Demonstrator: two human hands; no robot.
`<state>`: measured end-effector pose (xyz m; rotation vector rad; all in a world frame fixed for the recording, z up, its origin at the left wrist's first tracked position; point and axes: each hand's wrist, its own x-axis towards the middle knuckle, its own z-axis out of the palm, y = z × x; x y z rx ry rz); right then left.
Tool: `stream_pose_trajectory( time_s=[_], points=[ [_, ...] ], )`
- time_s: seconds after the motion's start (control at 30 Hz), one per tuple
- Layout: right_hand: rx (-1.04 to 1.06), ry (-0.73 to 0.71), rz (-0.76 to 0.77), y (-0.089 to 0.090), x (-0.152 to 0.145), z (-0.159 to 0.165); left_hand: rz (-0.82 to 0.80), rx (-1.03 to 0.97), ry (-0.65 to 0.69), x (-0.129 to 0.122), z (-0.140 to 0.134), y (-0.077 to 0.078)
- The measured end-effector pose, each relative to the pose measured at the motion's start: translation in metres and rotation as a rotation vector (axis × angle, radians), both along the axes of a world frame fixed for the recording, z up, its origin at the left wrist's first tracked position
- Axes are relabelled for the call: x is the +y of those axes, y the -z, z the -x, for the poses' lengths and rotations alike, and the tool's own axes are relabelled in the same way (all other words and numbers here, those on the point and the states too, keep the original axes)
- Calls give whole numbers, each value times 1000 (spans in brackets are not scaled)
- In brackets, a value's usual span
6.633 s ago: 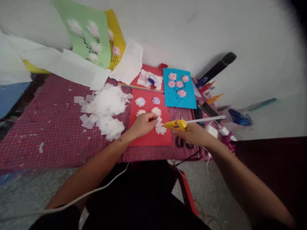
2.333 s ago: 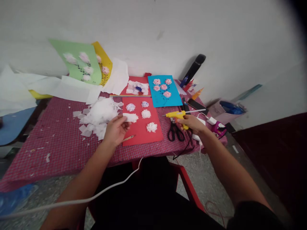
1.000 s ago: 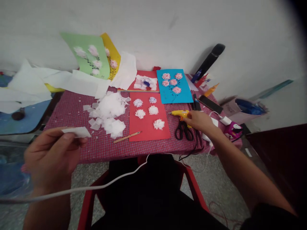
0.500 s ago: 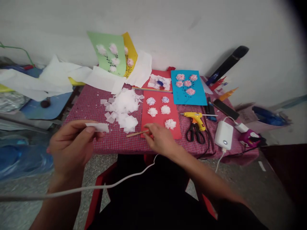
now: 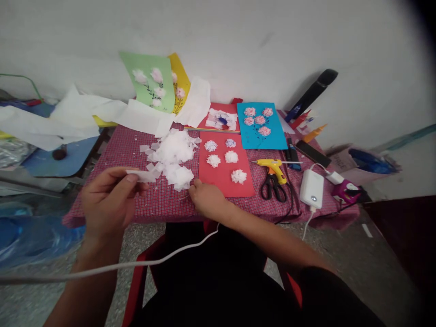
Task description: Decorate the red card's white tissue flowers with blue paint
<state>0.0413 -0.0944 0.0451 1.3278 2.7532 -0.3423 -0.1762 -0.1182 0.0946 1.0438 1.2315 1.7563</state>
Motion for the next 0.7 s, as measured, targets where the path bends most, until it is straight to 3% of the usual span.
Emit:
stream_pose_trajectory(
  time_s=[0.1,0.2,0.23,0.33,0.4,0.53,0.6,0.7],
  points=[
    [135,-63,-20,-1,-20,-21,0,-25,-5,13,-3,5],
    [540,-28,-30,5,-48,-56,4,-43,16,22,-9,6],
    [736,39,-84,7,-58,-69,0,-46,22,24,-12,6],
    [1135,426,-133,13,-84,-108,-23,-48,30,28,-20,4],
    [1244,637,-164,12,-93,-132,-32,-37,42,30,-24,3],
    [1238,1011,-395,7,-93,-172,-26,-2,79,37,-30,6],
    [1314,1123,-509,3,-87,-187,-15,24,94,44,-33,10],
    [1451,1163,-613,-9,-75,-210,-4,70,138,61,-40,19]
  ],
)
